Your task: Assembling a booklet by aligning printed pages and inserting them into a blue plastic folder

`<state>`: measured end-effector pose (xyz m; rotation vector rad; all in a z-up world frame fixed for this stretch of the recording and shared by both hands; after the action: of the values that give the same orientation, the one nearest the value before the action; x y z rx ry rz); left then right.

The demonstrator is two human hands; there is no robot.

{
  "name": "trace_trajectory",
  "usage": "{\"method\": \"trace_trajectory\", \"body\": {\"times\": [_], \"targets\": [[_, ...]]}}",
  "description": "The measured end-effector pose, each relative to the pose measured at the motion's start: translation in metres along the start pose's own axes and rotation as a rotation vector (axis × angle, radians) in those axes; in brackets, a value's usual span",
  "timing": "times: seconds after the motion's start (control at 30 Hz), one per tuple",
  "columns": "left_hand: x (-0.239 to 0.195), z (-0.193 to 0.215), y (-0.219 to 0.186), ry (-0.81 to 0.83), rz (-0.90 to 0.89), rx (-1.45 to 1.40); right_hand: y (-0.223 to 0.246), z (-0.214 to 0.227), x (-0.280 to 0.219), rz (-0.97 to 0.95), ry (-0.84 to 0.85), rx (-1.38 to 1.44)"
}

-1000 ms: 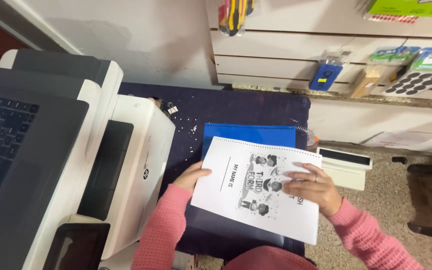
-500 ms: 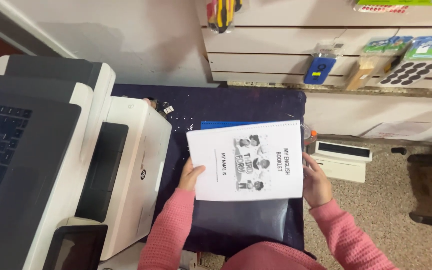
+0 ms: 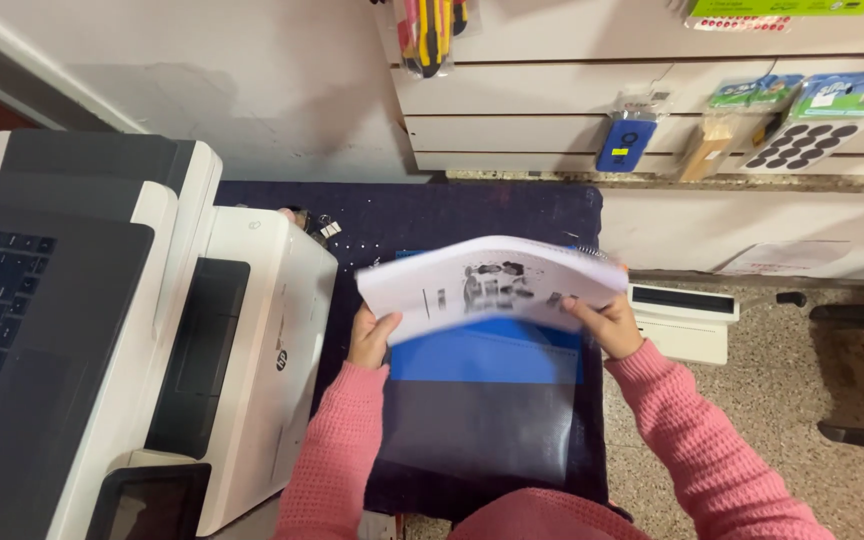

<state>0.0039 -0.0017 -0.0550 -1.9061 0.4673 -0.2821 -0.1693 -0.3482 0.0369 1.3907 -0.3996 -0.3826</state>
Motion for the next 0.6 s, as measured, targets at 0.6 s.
{"method": "trace_trajectory", "body": {"times": [0.6], "targets": [[0.015, -0.004, -0.009, -0.024, -0.176, 0.129, -0.041, 0.012, 0.016, 0.251, -0.032, -0.252]]}}
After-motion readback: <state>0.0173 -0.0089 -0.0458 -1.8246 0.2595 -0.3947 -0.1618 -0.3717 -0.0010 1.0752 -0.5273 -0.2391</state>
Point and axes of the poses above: each hand's wrist, its own x-axis towards the middle knuckle, its own z-axis out of the back of the hand, y = z × x, the point moved 7 cm from there along x, towards the middle knuckle, and after that the axes turned 10 degrees about -x, right-handed, at the moved point
